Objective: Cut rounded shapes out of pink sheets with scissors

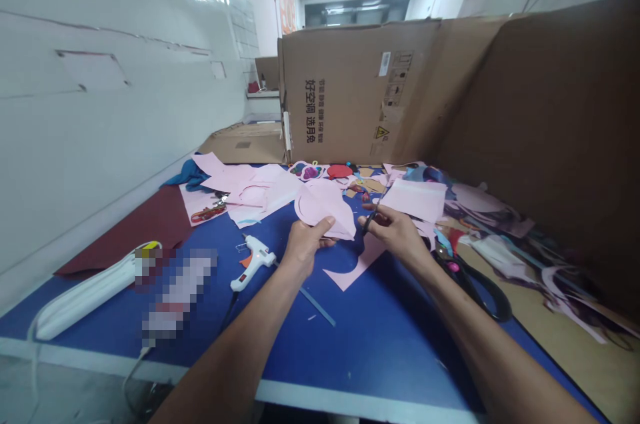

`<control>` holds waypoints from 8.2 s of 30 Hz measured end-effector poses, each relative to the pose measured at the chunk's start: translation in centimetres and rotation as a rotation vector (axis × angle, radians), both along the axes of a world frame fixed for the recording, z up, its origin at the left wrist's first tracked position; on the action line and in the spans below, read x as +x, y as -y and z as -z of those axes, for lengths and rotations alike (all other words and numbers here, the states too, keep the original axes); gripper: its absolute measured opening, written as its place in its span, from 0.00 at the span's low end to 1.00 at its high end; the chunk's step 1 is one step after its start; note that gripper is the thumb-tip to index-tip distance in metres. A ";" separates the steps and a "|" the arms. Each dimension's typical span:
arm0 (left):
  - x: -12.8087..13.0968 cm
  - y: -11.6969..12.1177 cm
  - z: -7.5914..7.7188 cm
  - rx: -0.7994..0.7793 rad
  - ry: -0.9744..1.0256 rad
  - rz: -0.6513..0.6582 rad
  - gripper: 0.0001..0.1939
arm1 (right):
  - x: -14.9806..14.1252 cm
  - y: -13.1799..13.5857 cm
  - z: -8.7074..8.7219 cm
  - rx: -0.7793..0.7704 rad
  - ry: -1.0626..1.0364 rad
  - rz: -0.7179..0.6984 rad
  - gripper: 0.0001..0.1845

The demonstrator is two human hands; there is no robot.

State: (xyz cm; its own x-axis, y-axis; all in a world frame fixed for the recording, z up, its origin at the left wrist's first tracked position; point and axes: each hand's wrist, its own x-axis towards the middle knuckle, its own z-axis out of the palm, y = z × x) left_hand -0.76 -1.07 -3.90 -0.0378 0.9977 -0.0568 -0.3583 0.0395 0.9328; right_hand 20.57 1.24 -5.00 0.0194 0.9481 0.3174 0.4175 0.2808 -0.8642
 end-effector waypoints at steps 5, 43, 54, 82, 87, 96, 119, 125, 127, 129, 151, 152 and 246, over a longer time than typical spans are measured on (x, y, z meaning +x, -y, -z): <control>0.0 0.0 0.1 0.015 0.014 0.006 0.23 | -0.3 0.3 -0.2 -0.030 -0.077 0.001 0.34; -0.1 -0.1 0.2 -0.019 -0.001 -0.011 0.19 | -0.4 -0.3 0.7 -0.099 -0.224 -0.037 0.30; -0.1 0.0 0.0 -0.022 0.004 -0.013 0.18 | -0.8 0.3 0.0 -0.199 -0.240 -0.037 0.36; -0.2 -0.2 0.3 -0.012 -0.011 -0.005 0.19 | -0.9 0.1 0.2 -0.213 -0.399 -0.067 0.42; -0.1 -0.1 0.2 -0.020 -0.009 -0.014 0.19 | -1.2 0.7 -0.6 -0.197 -0.375 -0.073 0.33; 0.1 0.0 0.1 0.002 0.011 -0.008 0.21 | -1.1 0.7 -0.7 -0.154 -0.380 -0.081 0.32; 0.1 -0.2 0.4 -0.038 -0.016 -0.019 0.21 | -1.2 0.9 -1.2 -0.219 -0.409 -0.073 0.36; 0.0 0.0 0.5 -0.006 -0.009 -0.003 0.21 | -1.3 0.9 -1.2 -0.272 -0.435 -0.095 0.41; 0.0 0.1 0.4 -0.013 -0.009 -0.005 0.21 | -1.5 1.0 -1.2 -0.284 -0.420 -0.083 0.42; 0.0 0.1 0.3 -0.028 -0.013 -0.012 0.21 | -1.6 0.9 -1.1 -0.304 -0.402 -0.070 0.42; 0.1 0.2 0.2 -0.011 0.007 -0.019 0.21 | -1.1 0.8 -0.9 -0.194 -0.381 -0.067 0.32; 0.1 0.2 0.1 -0.011 0.017 -0.032 0.21 | -1.2 0.9 -1.0 -0.181 -0.386 -0.083 0.32; -1.0 -0.1 -1.8 0.014 0.304 -0.096 0.21 | -2.4 3.9 -3.3 -0.442 -0.482 -0.635 0.23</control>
State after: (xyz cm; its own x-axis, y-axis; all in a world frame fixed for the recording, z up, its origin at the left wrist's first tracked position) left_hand -1.77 -0.92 -2.07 -0.1157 0.9911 -0.0662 -0.6222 -0.0203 0.7826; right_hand 18.21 -2.65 -1.74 -0.5118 0.8590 0.0154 -0.1366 -0.0637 -0.9886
